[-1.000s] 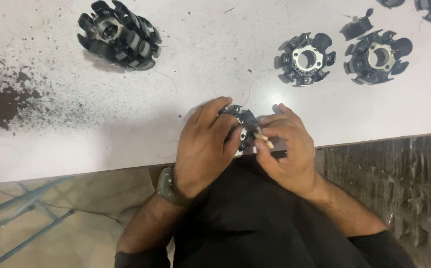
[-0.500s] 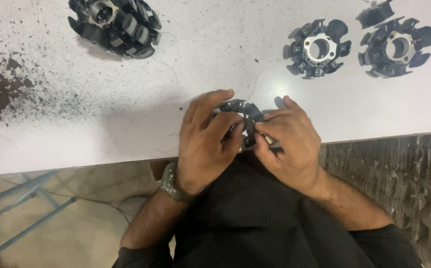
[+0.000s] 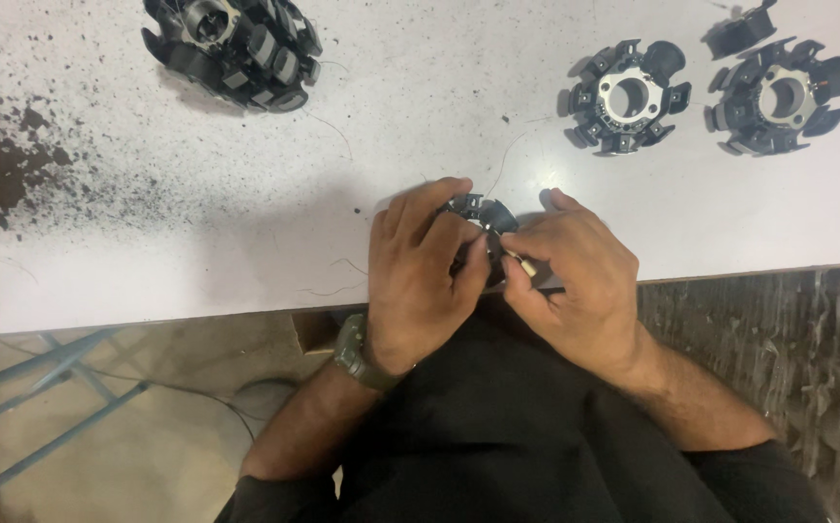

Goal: The person sits at a white workbench assembling small black mechanical hub components. They hold a hub in one hand and use a small screwdriver-like tool to pry and seat parts, then set finished hubs aside, sort small black pieces into groups, and place some pieces into a plastic tray.

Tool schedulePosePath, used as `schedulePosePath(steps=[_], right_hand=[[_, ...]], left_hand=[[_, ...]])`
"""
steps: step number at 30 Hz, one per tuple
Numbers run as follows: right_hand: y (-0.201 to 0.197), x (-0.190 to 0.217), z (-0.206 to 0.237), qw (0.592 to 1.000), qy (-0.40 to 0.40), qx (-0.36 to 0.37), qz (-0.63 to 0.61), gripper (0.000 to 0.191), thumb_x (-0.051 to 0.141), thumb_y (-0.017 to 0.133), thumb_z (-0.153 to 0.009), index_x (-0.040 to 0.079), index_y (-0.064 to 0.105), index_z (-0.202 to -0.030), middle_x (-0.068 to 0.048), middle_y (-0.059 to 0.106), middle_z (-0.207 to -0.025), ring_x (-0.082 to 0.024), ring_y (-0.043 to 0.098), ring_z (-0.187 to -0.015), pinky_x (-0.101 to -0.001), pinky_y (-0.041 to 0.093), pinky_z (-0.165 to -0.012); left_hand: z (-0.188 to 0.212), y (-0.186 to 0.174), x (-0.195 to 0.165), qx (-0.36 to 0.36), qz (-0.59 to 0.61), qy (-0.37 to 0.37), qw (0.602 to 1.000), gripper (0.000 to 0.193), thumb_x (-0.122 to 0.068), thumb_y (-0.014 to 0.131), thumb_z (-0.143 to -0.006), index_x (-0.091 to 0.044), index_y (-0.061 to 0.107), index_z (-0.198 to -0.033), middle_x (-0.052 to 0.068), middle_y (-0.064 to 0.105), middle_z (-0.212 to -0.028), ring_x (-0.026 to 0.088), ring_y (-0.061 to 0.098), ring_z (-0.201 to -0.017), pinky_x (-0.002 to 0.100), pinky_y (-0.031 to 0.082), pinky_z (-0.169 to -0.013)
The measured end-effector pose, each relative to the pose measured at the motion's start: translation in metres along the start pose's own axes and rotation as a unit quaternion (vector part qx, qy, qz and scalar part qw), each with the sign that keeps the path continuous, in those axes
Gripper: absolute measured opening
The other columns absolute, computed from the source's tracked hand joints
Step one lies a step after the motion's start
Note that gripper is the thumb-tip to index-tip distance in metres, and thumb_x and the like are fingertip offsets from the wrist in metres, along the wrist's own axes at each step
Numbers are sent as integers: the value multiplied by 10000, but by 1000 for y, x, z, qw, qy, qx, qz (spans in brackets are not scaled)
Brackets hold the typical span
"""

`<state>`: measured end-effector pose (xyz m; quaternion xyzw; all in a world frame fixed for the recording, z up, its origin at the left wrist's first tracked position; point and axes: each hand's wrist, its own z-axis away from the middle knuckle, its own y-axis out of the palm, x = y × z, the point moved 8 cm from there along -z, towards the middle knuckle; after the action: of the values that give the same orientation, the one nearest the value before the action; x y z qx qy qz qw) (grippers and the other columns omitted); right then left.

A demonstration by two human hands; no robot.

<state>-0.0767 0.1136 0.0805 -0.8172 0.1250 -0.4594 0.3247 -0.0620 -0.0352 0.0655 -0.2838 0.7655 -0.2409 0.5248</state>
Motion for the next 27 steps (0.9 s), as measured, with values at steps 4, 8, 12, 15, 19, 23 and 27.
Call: schedulePosePath(steps=[4, 8, 12, 15, 19, 23, 27], right_hand=[[0, -3, 3, 999, 3, -9, -31, 247, 36, 795, -866, 34, 659, -1072, -93, 723, -1019, -230, 729, -957, -534, 532, -1134], [1, 3, 7, 999, -25, -26, -31, 257, 12, 803, -857, 40, 638, -1052, -96, 716, -1020, -263, 730, -1016, -543, 521, -1133], [4, 9, 7, 999, -40, -23, 25, 259, -1, 814, -847, 51, 654, -1045, -93, 707, -1013, -268, 724, -1022, -550, 525, -1134], [5, 12, 7, 998, -42, -4, 49, 259, -1, 819, -844, 57, 667, -1045, -92, 702, -1007, -264, 721, -1020, -554, 524, -1135], [4, 12, 8, 998, -36, 8, 49, 248, 1, 812, -834, 54, 672, -1032, -98, 709, -995, -275, 711, -985, -549, 521, -1131], [-11, 9, 13, 997, -43, -69, -7, 224, -12, 747, -891, 40, 609, -1060, -113, 703, -1029, -286, 729, -1040, -570, 478, -1184], [-7, -5, 12, 997, 5, -70, -24, 241, -1, 732, -945, 35, 577, -1125, -101, 714, -1039, -264, 723, -1013, -541, 480, -1175]], left_hand=[[2, 5, 4, 6, 1, -9, 1000, 139, -92, 724, -884, -53, 607, -949, 121, 604, -1341, 329, 583, -1234, 499, 450, -1061], [5, 5, 6, -5, 3, 3, 1000, 148, -79, 715, -892, -47, 585, -957, 132, 596, -1347, 334, 580, -1252, 503, 454, -1083], [11, 6, 8, -19, 5, 12, 1000, 165, -68, 722, -895, -44, 589, -990, 127, 592, -1344, 334, 584, -1245, 506, 461, -1087], [11, 7, 7, -15, 9, 17, 1000, 169, -61, 725, -888, -49, 576, -966, 125, 592, -1351, 334, 586, -1241, 507, 459, -1078], [5, -4, 7, 0, 48, -37, 998, 158, -84, 721, -891, -56, 585, -967, 126, 582, -1390, 283, 621, -1162, 456, 509, -1012], [0, -36, 0, -24, 6, -27, 999, 221, -108, 742, -867, -31, 594, -1011, 187, 552, -1331, 290, 609, -1091, 421, 528, -905], [-7, -30, -18, 21, -96, 77, 992, 288, -136, 790, -853, -27, 580, -1017, 161, 552, -1159, 282, 576, -1007, 435, 503, -856]])
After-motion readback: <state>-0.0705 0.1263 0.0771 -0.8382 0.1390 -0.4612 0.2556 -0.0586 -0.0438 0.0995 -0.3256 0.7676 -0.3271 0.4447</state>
